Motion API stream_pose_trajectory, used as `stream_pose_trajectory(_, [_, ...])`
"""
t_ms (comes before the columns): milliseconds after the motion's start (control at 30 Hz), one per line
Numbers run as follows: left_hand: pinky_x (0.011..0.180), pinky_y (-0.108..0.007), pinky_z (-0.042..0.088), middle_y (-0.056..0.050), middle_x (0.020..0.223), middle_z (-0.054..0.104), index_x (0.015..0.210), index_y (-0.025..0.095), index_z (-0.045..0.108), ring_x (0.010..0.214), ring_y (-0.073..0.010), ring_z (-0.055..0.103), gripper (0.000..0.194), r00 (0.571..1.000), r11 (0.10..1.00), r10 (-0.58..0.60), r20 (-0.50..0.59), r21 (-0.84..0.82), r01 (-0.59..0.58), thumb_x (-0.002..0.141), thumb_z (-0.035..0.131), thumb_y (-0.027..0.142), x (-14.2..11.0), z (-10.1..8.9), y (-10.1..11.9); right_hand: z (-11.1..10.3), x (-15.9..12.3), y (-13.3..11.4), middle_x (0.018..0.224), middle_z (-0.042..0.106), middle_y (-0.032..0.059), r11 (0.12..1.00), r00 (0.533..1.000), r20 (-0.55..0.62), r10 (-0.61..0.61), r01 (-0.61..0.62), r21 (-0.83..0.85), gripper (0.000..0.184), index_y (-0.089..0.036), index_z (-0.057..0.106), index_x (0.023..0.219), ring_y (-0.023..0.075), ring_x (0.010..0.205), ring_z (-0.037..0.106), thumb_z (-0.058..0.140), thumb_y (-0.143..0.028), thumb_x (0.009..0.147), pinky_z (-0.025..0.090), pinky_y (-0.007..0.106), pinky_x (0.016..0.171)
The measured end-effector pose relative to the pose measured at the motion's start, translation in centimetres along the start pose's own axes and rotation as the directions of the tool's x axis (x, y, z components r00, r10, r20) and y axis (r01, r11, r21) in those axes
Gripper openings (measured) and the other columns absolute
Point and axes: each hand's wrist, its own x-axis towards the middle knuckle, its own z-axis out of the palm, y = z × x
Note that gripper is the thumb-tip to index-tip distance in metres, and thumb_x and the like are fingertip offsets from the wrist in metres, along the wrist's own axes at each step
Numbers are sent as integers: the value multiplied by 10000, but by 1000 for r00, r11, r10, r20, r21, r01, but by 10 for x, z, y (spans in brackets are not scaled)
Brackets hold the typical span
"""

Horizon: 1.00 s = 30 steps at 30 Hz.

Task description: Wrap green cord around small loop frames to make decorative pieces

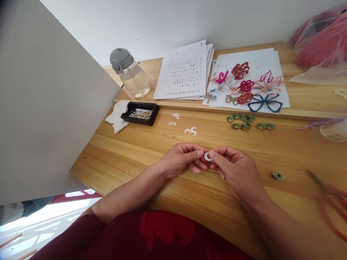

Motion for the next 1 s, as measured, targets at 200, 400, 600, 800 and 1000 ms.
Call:
stream_pose_trajectory(200, [575, -208, 543, -58, 807, 740, 886, 100, 735, 682, -135, 719, 546, 1000, 999, 3, -18, 33, -2, 650, 930, 552, 0, -1, -1, 1, -1, -4, 610, 673, 33, 998, 999, 40, -13, 15, -59, 397, -191, 765, 726, 91, 481, 496, 946, -533, 639, 315, 201, 386])
stream_pose_trajectory(400, [566, -203, 528, -56, 779, 750, 908, 106, 755, 680, -132, 711, 535, 997, 990, 51, -55, 134, -43, 590, 977, 473, -1, 2, 1, 5, -5, -10, 547, 648, 17, 990, 997, 45, -62, 67, -127, 435, -202, 765, 700, 67, 413, 415, 933, -595, 622, 305, 221, 385])
stream_pose_trajectory(600, [530, -199, 510, -12, 637, 688, 801, 112, 700, 552, -101, 645, 439, 989, 987, 69, -128, 155, -49, 600, 966, 397, -2, 5, 1, 2, -4, -1, 621, 699, 45, 985, 995, 29, -98, 101, -141, 424, -206, 782, 761, 116, 491, 544, 915, -596, 661, 343, 222, 396])
stream_pose_trajectory(800, [466, -180, 471, -12, 657, 693, 795, 119, 681, 498, -85, 621, 224, 979, 991, 76, -189, 119, -54, 736, 838, 268, -1, 6, 3, 3, -3, 1, 794, 771, 82, 992, 992, -8, -124, 124, 3, 440, -208, 809, 862, 141, 577, 635, 916, -591, 674, 391, 207, 393])
stream_pose_trajectory(1000, [450, -174, 471, -3, 641, 684, 775, 120, 670, 484, -85, 620, 184, 978, 991, 89, -190, 111, -69, 746, 811, 235, 0, 8, 2, 4, -7, 2, 741, 739, 43, 984, 985, 21, -169, 170, -59, 349, -235, 803, 926, 136, 611, 654, 903, -511, 737, 407, 190, 414])
